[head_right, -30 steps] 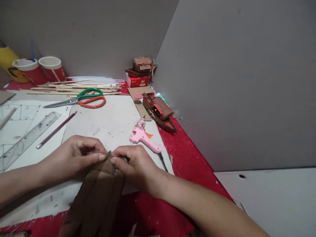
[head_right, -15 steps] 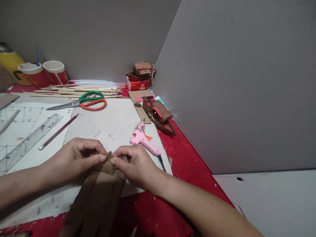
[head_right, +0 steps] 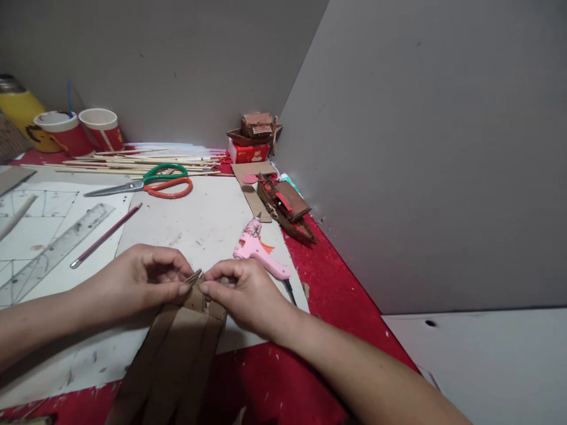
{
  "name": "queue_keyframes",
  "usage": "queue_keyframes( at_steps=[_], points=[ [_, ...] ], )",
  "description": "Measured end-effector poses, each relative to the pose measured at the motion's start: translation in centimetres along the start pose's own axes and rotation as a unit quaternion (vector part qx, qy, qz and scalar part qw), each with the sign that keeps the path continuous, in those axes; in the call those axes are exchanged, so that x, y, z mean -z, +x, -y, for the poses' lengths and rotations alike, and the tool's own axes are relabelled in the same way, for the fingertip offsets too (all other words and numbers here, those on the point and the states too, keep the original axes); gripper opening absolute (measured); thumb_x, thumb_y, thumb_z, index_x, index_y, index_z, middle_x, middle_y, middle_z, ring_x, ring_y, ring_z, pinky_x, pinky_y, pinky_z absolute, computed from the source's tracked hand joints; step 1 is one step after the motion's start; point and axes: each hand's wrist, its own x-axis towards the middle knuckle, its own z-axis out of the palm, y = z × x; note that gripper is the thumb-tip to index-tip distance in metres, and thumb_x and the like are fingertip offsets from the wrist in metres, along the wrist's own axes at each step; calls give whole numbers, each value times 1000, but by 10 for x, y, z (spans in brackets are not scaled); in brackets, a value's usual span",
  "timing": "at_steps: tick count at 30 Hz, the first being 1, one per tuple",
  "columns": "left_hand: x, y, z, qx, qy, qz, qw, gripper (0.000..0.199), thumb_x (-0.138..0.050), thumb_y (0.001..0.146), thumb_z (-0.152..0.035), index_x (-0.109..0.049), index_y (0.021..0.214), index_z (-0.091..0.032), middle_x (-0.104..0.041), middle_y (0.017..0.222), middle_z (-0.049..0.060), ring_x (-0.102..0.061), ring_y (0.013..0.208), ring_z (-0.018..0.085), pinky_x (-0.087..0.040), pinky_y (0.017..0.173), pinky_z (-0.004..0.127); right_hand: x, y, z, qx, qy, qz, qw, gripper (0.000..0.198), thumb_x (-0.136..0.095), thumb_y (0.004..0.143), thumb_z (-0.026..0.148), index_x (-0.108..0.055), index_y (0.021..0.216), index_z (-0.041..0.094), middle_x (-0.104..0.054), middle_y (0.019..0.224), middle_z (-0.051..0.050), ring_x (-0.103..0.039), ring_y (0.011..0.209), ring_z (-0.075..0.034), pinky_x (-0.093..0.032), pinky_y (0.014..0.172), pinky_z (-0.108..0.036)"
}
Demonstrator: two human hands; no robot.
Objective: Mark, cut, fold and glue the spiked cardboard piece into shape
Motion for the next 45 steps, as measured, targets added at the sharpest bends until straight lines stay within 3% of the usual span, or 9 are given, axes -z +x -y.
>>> queue_keyframes(
  at_steps=[9, 17, 27, 34, 41, 45],
  points=[
    [1, 0, 0, 7, -9, 23, 1000, 15, -67, 71, -27, -64, 78, -13, -55, 63, -3, -45, 60, 10, -34, 56, 20, 3, -1, 1, 17, -61, 8, 998, 7, -69, 73, 25, -73, 69, 20, -63, 59, 1, -51, 55, -13, -41, 50, -23],
    [3, 0, -1, 4, 8, 57, 998, 16, -64, 76, -28, -65, 80, -12, -59, 66, 0, -47, 61, 10, -35, 57, 22, 4, -3, 2, 17, -79, 31, 996, 15, -65, 78, 27, -69, 65, 20, -60, 60, 1, -52, 57, -14, -41, 51, -24],
    [2, 5, 6, 3, -5, 39, 999, 14, -66, 74, -25, -65, 76, -12, -55, 60, -3, -44, 57, 9, -32, 54, 21, 1, -3, 0, 17, -63, 44, 997, 16, -60, 78, 28, -65, 67, 18, -54, 59, 2, -44, 57, -13, -35, 53, -24],
    [-3, 4, 7, -19, -12, 21, 1000, 14, -66, 77, -25, -66, 71, -12, -53, 57, -5, -42, 54, 7, -31, 51, 20, 0, -3, 1, 18, -55, 43, 997, 16, -59, 78, 28, -64, 67, 17, -56, 61, 1, -47, 58, -13, -38, 55, -24],
    [-3, 4, 7, -69, 13, -6, 997, 19, -65, 81, -26, -77, 91, -14, -73, 78, 3, -60, 70, 13, -45, 65, 23, 0, 0, 4, 37, -68, 32, 996, 15, -61, 80, 23, -65, 66, 18, -57, 59, 2, -48, 58, -13, -39, 54, -23],
    [-3, 4, 7, -88, 35, -23, 995, 17, -65, 81, -25, -78, 83, -13, -75, 76, 4, -62, 70, 14, -47, 65, 23, -1, 1, 4, 42, -76, 32, 996, 14, -61, 79, 21, -66, 67, 18, -58, 60, 3, -48, 58, -12, -39, 55, -22]
  ],
)
